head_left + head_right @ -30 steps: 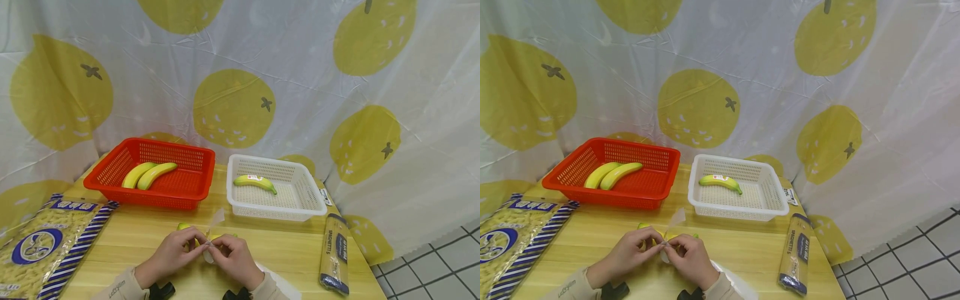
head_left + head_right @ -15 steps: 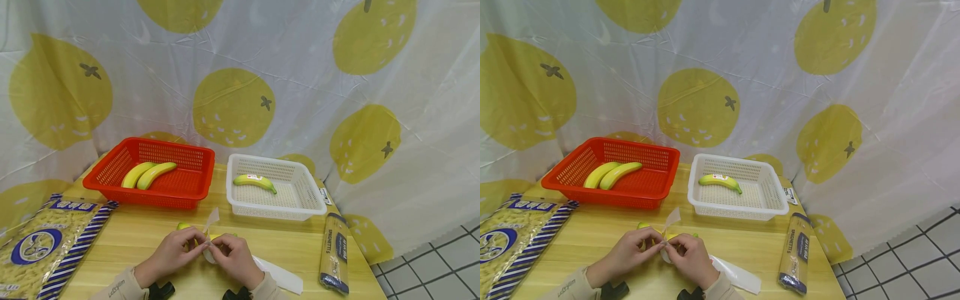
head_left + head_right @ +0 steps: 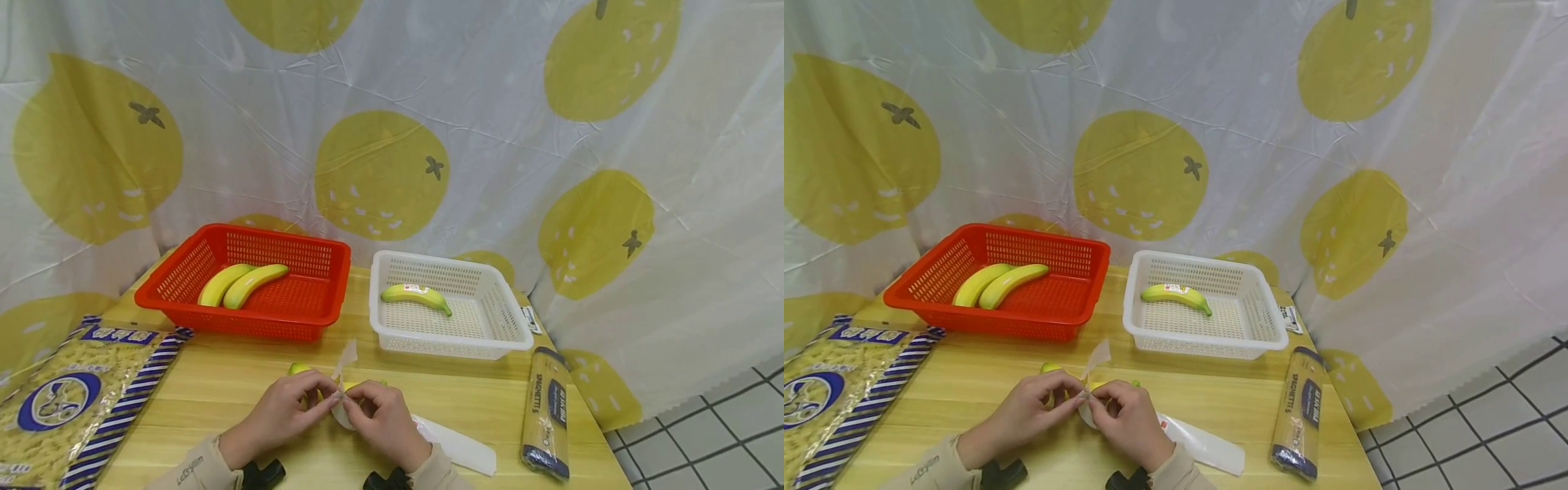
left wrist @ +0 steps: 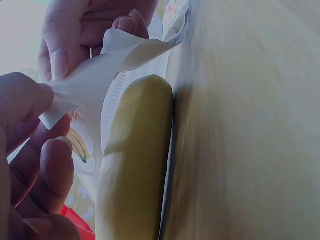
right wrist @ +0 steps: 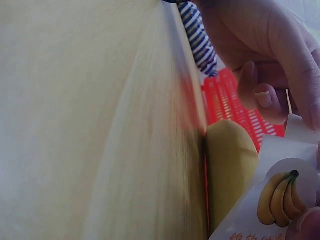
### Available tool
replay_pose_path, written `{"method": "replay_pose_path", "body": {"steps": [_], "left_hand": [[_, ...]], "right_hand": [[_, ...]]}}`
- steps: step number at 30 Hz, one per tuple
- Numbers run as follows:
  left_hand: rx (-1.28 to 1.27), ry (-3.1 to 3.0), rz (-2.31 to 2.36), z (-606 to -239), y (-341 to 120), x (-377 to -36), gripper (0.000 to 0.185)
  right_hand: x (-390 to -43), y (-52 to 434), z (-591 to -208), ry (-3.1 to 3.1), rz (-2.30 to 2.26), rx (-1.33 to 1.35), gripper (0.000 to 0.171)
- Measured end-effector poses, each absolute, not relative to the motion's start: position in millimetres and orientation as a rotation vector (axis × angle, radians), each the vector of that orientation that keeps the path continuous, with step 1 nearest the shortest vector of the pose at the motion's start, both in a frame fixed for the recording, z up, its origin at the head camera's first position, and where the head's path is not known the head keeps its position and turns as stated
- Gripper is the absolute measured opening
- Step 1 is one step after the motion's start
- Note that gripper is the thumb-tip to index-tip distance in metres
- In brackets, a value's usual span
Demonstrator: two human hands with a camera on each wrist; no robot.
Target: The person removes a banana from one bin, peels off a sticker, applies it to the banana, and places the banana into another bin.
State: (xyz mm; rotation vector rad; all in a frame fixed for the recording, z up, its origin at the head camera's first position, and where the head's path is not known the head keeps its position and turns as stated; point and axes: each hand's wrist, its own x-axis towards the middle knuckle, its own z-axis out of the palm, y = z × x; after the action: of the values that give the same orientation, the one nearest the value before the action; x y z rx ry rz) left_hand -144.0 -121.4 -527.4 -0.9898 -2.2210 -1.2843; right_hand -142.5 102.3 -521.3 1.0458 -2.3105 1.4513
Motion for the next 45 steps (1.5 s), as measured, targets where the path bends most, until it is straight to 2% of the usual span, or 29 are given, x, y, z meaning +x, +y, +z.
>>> {"method": "replay_pose_path", "body": {"steps": [16, 45], "left_hand": [[-1.013, -2.204, -1.303, -524.6, -121.0, -144.2, 0.022], [-1.025, -2.188, -1.292, -524.2, -120.8, -144.0, 0.022]], "right_hand": [[-142.5, 102.1, -520.3, -2.326, 1.452, 1.001, 0.004], [-143.1, 104.3, -522.9, -2.359, 1.459, 0.989, 0.010]]}}
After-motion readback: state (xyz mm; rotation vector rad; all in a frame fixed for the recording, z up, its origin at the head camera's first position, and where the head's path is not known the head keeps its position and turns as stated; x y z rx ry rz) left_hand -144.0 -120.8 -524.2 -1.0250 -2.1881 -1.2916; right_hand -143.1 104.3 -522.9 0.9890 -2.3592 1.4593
